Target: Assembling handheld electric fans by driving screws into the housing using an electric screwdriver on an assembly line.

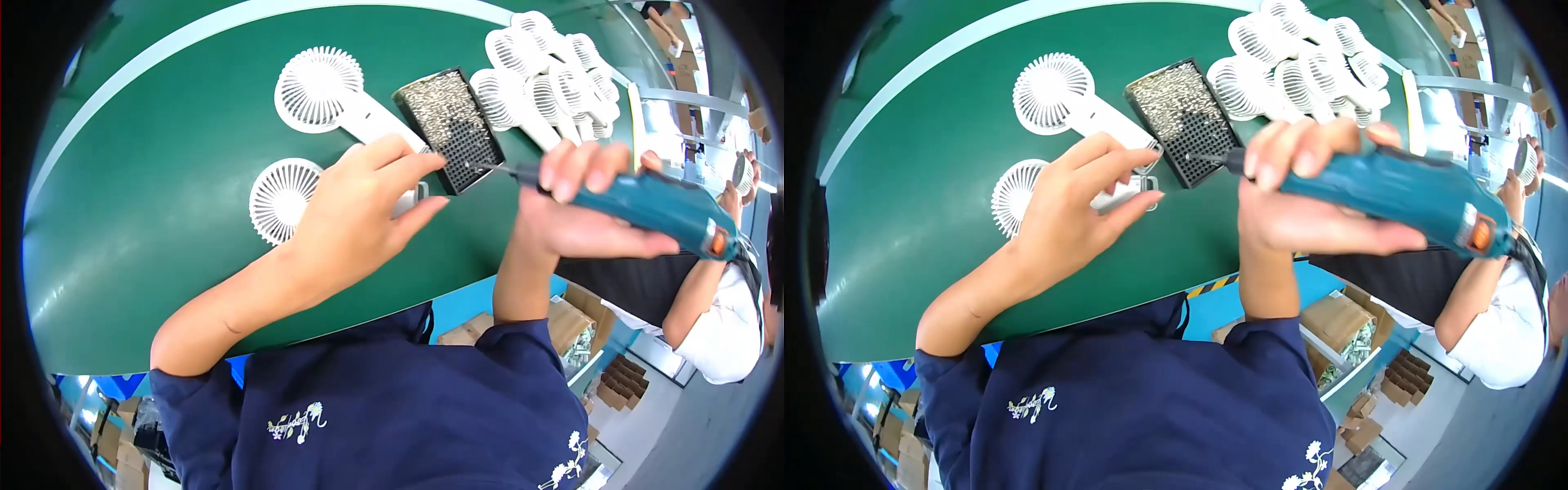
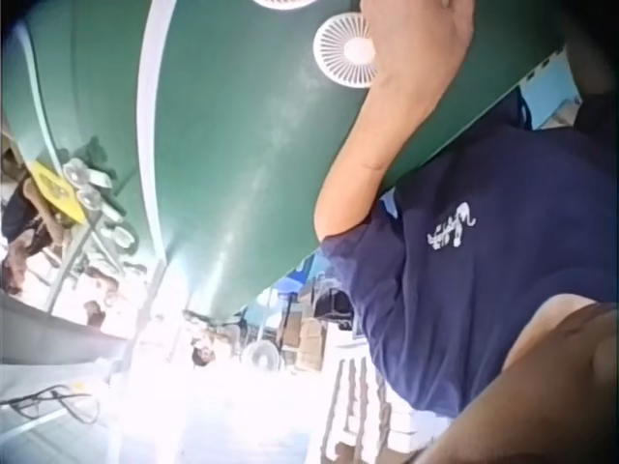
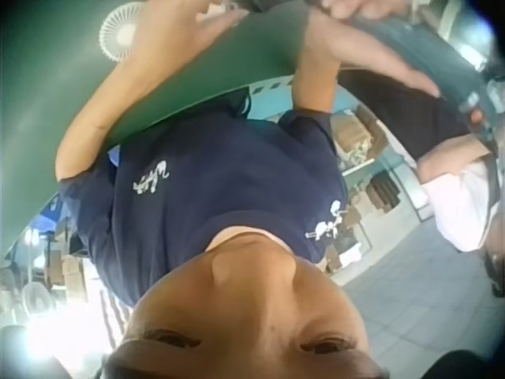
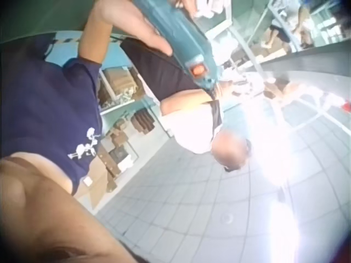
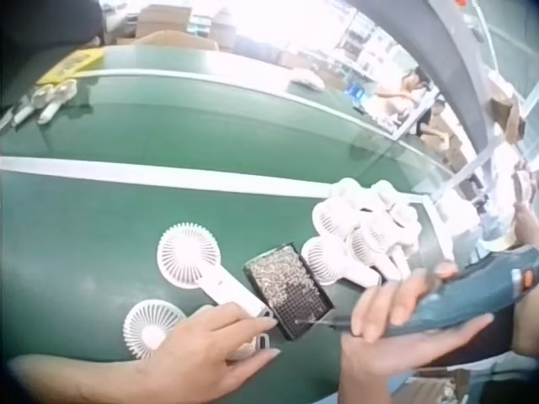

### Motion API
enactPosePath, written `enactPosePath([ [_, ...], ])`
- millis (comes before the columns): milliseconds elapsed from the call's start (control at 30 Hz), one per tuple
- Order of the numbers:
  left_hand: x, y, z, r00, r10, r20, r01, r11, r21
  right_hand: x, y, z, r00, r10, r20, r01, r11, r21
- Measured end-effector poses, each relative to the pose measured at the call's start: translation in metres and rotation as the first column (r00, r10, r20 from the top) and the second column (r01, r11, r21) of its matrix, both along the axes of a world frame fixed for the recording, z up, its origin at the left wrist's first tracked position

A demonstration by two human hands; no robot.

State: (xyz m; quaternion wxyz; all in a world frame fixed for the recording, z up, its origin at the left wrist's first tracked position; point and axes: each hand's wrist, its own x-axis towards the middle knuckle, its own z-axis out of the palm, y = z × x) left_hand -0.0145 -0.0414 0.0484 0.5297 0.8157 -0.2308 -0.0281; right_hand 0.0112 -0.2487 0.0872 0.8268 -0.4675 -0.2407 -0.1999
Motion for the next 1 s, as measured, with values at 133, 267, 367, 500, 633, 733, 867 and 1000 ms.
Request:
enactPosePath([
  [133,0.004,-0.004,-0.003,0.986,-0.008,0.164,0.034,0.987,-0.157,-0.019,0.004,0.017,0.989,0.148,0.018,-0.148,0.989,0.007],
  [267,0.006,0.001,-0.008,0.979,-0.080,0.187,0.108,0.983,-0.146,-0.023,0.016,0.009,0.980,0.189,-0.061,-0.184,0.979,0.084],
  [367,0.005,0.003,-0.007,0.981,-0.130,0.147,0.140,0.988,-0.060,-0.026,0.017,0.006,0.971,0.208,-0.115,-0.197,0.976,0.095],
  [500,0.003,0.005,-0.005,0.961,-0.276,0.016,0.276,0.957,-0.085,-0.016,0.010,0.004,0.871,0.491,-0.017,-0.491,0.871,-0.015],
  [633,-0.001,0.008,-0.007,0.966,-0.260,-0.002,0.260,0.965,-0.046,-0.031,0.020,0.000,0.958,0.286,0.026,-0.282,0.954,-0.098],
  [733,0.000,0.008,0.000,0.958,-0.278,0.072,0.267,0.954,0.134,-0.043,0.034,-0.010,0.979,0.198,0.054,-0.191,0.976,-0.102],
  [867,0.001,0.009,-0.009,0.953,-0.294,0.071,0.282,0.949,0.138,-0.046,0.041,-0.023,0.980,0.174,0.093,-0.169,0.984,-0.059],
  [1000,0.001,0.008,-0.005,0.958,-0.282,0.057,0.267,0.945,0.191,-0.041,0.044,-0.030,0.975,0.185,0.124,-0.183,0.983,-0.026],
])
